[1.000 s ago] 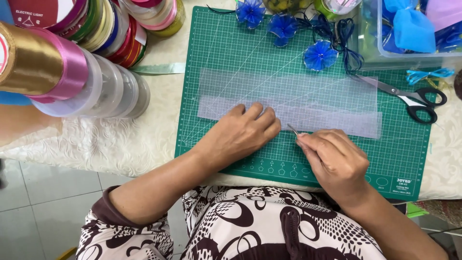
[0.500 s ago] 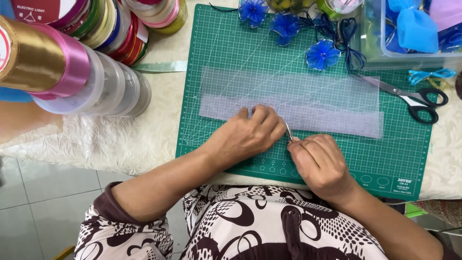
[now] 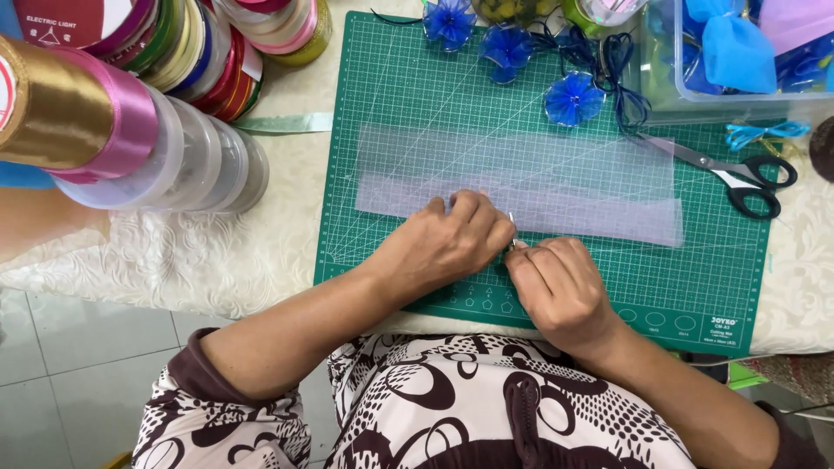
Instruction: Folding and pinning pink mesh fabric on a green cutting mat to create decorative elements for handicrafts.
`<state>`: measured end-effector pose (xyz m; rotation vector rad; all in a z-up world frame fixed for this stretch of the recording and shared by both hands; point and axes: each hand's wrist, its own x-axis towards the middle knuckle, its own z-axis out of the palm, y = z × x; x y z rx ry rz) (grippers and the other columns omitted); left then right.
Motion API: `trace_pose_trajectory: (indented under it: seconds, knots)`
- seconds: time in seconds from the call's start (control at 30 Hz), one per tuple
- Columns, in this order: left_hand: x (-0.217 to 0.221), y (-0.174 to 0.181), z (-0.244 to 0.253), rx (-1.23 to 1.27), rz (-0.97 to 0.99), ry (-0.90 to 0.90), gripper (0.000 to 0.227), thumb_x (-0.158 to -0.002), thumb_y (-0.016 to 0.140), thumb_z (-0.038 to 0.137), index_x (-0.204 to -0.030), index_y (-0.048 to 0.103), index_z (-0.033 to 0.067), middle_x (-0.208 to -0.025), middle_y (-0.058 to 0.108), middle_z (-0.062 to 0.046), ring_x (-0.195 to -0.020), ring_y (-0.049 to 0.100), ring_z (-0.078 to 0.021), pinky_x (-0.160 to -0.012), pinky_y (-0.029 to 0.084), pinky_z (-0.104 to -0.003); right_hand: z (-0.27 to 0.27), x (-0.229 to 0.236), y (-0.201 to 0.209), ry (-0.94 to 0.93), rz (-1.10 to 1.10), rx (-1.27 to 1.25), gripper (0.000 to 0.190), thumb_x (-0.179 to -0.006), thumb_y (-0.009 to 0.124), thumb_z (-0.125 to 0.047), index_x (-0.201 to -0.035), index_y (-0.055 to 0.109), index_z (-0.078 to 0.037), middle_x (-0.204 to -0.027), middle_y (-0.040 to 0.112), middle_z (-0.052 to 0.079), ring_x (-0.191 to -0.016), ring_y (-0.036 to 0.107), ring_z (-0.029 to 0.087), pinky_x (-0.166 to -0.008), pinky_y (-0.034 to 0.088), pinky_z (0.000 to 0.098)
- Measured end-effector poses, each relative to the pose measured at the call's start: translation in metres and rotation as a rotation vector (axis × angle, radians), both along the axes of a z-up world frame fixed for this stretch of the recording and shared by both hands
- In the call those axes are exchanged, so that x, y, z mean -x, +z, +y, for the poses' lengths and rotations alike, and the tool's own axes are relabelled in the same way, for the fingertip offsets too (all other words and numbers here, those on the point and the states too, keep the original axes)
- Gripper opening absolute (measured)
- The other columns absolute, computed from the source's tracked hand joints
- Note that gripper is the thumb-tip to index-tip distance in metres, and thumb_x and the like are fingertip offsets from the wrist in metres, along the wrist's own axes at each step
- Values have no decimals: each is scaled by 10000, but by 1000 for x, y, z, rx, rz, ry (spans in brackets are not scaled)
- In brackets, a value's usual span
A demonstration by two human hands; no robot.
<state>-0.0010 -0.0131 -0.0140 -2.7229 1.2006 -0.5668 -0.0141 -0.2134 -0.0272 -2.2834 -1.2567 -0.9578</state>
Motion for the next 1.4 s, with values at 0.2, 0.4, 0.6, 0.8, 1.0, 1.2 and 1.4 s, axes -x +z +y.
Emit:
trace_pose_trajectory:
  seconds: [0.2,0.4,0.6,0.8,1.0,1.2,1.4]
  knots:
    - [1,-1,0,-9,-5,9,67,-985,607,164,-1017,627,109,-877,722,-132,-853,703,-252,-609,631,-316,5,-2,1,-31,-12,15,222,-882,675,190,-750,648,13,-672,499,95,-576,571,241,-519,487,345]
    - [2,2,0,-20,19,5,61,-994,593,151,-1020,630,109,-886,727,-135,-871,707,-254,-610,631,-315,-2,-3,-4,-89,9,42,172,-887,680,146,-798,676,-2,-709,505,90,-615,587,247,-573,500,345]
    - [3,1,3,-20,15,-3,61,-999,601,149,-1016,638,104,-898,729,-138,-886,706,-254,-624,634,-313,-36,0,22,-151,120,95,251,-988,729,-215,-1127,728,-6,-1084,647,168,-983,638,329,-900,448,452]
    - [3,6,9,-35,-89,20,91,-995,601,83,-1080,597,115,-1007,650,-81,-839,586,-164,-566,546,-273,-90,1,23,-472,91,378,154,-947,848,-152,-1097,814,-150,-1200,793,40,-1128,643,225,-1007,353,390]
    - [-9,7,14,-31,-74,-18,31,-1037,592,160,-1038,618,143,-997,682,-68,-920,645,-200,-737,553,-307,-96,2,41,-348,135,340,154,-1009,826,-8,-960,814,-153,-947,782,-9,-974,708,221,-1004,334,400]
    - [-29,15,19,6,-123,-34,112,-987,562,53,-926,650,86,-948,664,-124,-997,600,-276,-1023,517,-434,-69,10,52,108,755,262,344,-746,827,-4,-1059,747,-123,-983,782,17,-898,737,156,-979,492,439]
    - [-19,10,33,159,35,206,412,-889,763,255,-1217,615,54,-1392,622,-217,-1379,530,-414,-1175,351,-647,-39,-28,68,467,1205,84,293,-935,701,-212,-1171,741,-42,-1116,787,97,-1056,736,248,-980,559,401]
